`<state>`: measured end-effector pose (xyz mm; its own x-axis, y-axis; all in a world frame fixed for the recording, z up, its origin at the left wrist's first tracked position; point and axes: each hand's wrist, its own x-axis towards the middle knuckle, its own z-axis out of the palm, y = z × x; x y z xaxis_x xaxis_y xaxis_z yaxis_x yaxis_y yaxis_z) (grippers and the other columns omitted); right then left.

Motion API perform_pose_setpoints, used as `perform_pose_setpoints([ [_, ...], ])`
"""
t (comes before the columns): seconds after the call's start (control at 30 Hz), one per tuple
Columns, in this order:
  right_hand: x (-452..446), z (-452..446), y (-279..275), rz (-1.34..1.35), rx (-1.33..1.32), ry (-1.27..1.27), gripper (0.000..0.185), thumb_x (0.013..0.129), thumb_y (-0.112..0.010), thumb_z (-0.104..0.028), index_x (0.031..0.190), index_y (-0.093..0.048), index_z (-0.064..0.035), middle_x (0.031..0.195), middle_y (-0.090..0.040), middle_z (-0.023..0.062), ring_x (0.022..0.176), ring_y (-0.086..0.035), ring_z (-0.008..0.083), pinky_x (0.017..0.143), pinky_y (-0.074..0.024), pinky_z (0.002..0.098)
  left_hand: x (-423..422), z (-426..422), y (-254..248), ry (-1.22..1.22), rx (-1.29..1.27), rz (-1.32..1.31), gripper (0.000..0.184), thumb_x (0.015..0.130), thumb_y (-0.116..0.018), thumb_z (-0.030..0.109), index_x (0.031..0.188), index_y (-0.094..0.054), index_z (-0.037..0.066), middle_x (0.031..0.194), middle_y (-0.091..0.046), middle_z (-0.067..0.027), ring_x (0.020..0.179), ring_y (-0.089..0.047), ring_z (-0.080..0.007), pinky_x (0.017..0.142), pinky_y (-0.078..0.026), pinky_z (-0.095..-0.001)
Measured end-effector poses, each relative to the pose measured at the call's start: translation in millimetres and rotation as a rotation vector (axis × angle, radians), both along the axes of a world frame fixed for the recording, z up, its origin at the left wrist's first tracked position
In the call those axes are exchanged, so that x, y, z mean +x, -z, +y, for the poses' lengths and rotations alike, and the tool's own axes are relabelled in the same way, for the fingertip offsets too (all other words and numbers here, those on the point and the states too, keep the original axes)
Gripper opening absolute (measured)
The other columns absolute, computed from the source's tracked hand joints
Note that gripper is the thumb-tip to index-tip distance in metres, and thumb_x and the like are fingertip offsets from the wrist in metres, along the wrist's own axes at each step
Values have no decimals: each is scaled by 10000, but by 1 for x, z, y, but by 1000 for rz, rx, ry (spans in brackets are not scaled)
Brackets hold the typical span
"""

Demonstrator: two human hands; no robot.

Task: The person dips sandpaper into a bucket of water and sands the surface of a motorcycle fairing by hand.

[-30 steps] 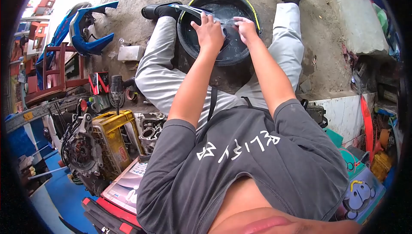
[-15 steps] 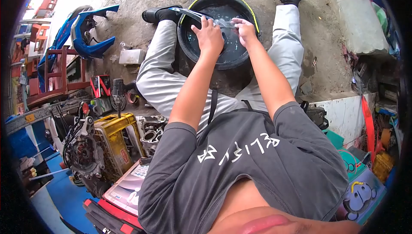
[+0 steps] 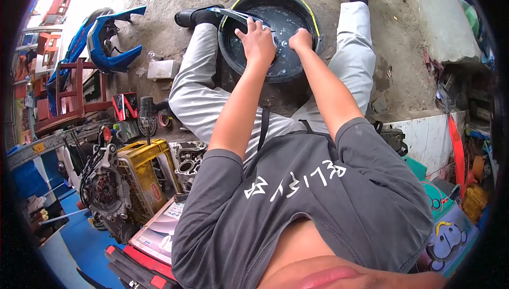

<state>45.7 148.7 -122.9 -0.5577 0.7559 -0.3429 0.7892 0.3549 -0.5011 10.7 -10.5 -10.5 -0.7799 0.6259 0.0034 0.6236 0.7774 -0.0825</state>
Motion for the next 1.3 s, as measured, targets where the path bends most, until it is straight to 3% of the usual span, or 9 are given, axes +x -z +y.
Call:
perform_pose_setpoints([
  [0.17,0,-2,-3,622,-605,182,262,918,-741,-52,1161,-817,9,1105,-834,166,968,-781,217,858,-595,353,-1,-2,0,-4,13,12,598,825,-910,412,1364,-777,189,1580,-602,-79,1632,-360,-318,1186,-364,-760],
  [0.27,14,-2,-11,832,-463,94,252,940,-694,-19,1162,-810,3,1078,-832,118,946,-760,171,856,-594,350,-2,-2,2,5,-12,25,584,823,-906,413,1347,-784,186,1563,-610,-81,1633,-359,-324,1182,-367,-761],
  [0.57,14,-8,-12,333,123,46,332,856,-677,-55,1165,-790,-8,1156,-801,264,1108,-767,442,1024,-597,501,-2,2,4,23,-63,7,557,825,-892,394,1330,-791,183,1533,-623,-81,1601,-394,-332,1170,-376,-755],
  [0.67,15,-9,-9,257,-38,-117,316,858,-692,-62,1149,-801,-4,1135,-799,270,1079,-773,445,984,-607,490,-2,0,5,28,-40,21,544,833,-883,385,1329,-792,180,1532,-624,-77,1599,-401,-331,1169,-374,-756],
  [0.8,16,-4,-23,745,-701,156,274,909,-718,-33,1165,-810,-12,1057,-822,178,948,-790,293,877,-609,399,-4,-1,8,26,-32,29,534,841,-873,381,1330,-792,184,1528,-627,-75,1597,-407,-325,1171,-368,-758],
  [0.93,16,-2,-6,621,-277,173,283,927,-704,-31,1196,-791,-15,1069,-815,160,961,-776,257,890,-602,384,-2,2,7,22,-44,38,531,833,-873,376,1323,-796,188,1529,-630,-75,1605,-400,-321,1168,-369,-755],
  [1.07,16,-10,-22,303,-5,116,333,863,-698,-52,1182,-787,-24,1169,-805,246,1125,-781,391,997,-603,452,-3,1,7,19,-40,16,525,824,-873,366,1313,-801,188,1536,-629,-75,1612,-393,-317,1164,-374,-752],
  [1.2,16,-9,-13,292,-70,-54,332,855,-720,-91,1171,-806,-32,1164,-811,246,1138,-787,386,994,-612,449,-3,1,6,20,-41,24,530,823,-879,372,1314,-801,189,1539,-626,-74,1612,-394,-313,1166,-376,-749],
  [1.3,17,-8,-28,641,-638,122,255,915,-737,-52,1157,-808,-13,1028,-822,152,898,-782,264,866,-625,404,-3,-1,4,18,-34,25,536,819,-886,376,1314,-799,188,1543,-623,-74,1614,-392,-312,1168,-376,-750],
])
